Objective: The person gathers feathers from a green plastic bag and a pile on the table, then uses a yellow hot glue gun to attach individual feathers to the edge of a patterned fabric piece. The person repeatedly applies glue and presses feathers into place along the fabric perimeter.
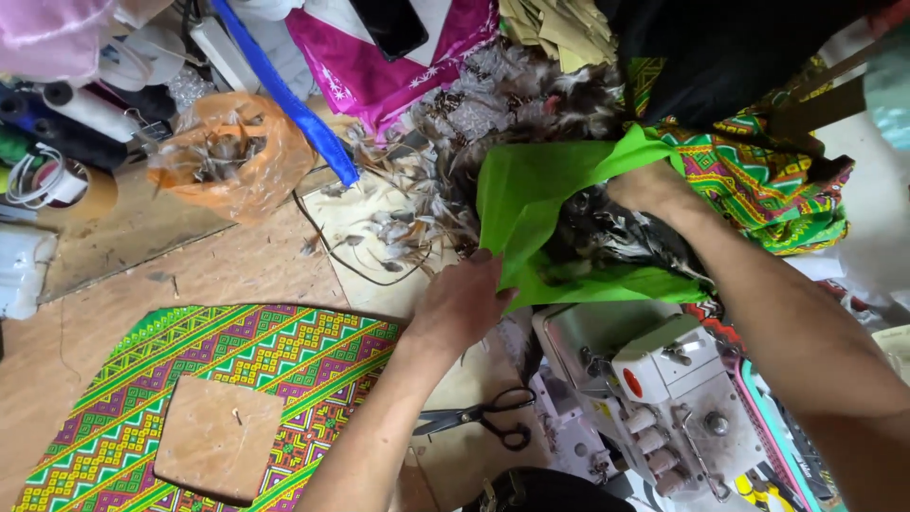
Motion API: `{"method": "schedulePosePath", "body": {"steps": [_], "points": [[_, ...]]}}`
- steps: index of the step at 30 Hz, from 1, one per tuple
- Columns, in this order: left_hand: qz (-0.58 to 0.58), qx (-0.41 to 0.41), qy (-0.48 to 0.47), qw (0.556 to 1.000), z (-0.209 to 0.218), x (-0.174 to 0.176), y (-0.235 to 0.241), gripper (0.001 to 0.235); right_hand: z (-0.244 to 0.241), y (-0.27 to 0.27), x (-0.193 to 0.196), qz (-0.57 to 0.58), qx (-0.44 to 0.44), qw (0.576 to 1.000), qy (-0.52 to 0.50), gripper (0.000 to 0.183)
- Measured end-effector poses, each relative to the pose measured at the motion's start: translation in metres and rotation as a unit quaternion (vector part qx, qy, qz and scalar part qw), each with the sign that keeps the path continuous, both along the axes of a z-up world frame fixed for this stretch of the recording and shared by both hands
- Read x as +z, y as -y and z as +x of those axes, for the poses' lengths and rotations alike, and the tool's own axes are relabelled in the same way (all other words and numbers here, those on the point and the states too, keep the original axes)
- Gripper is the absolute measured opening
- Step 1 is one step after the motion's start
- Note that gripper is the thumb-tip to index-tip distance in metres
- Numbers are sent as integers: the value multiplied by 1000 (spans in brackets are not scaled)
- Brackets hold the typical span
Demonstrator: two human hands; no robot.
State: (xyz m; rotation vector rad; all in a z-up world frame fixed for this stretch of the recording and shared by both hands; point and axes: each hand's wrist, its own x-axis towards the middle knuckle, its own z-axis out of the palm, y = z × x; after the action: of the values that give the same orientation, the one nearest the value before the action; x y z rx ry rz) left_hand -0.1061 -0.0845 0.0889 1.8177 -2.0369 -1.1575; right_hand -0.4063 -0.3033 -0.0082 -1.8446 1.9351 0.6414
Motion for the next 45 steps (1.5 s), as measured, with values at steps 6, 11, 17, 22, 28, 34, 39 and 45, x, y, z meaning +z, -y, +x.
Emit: {"method": "schedulePosePath", "body": {"steps": [6,11,17,22,28,34,39,45], "points": [[-94,163,-77,979,12,-6,-7,34,10,-21,31,-57,44,995,73,45],[-364,208,72,905,-33,14,-13,86,49,-32,68,-73,81,991,79,45],[-505,-66,224,831,-105,-57,7,44,28,-13,16,-67,132,988,42,52],[-324,-128,205,915,-100,-73,-6,23,31,-41,-36,-54,175,983,-7,77],[-265,-160,176,935,-108,-76,-12,13,48,-41,-111,-95,232,968,0,97],[-167,-217,214,938,-85,-83,-5,10,37,27,-26,-75,149,985,46,44],[-122,-206,242,940,-83,-79,4,13,-35,73,-52,-116,191,945,240,33],[-72,-236,253,935,-79,-75,4,22,-171,156,-138,-79,100,968,215,48]]}}
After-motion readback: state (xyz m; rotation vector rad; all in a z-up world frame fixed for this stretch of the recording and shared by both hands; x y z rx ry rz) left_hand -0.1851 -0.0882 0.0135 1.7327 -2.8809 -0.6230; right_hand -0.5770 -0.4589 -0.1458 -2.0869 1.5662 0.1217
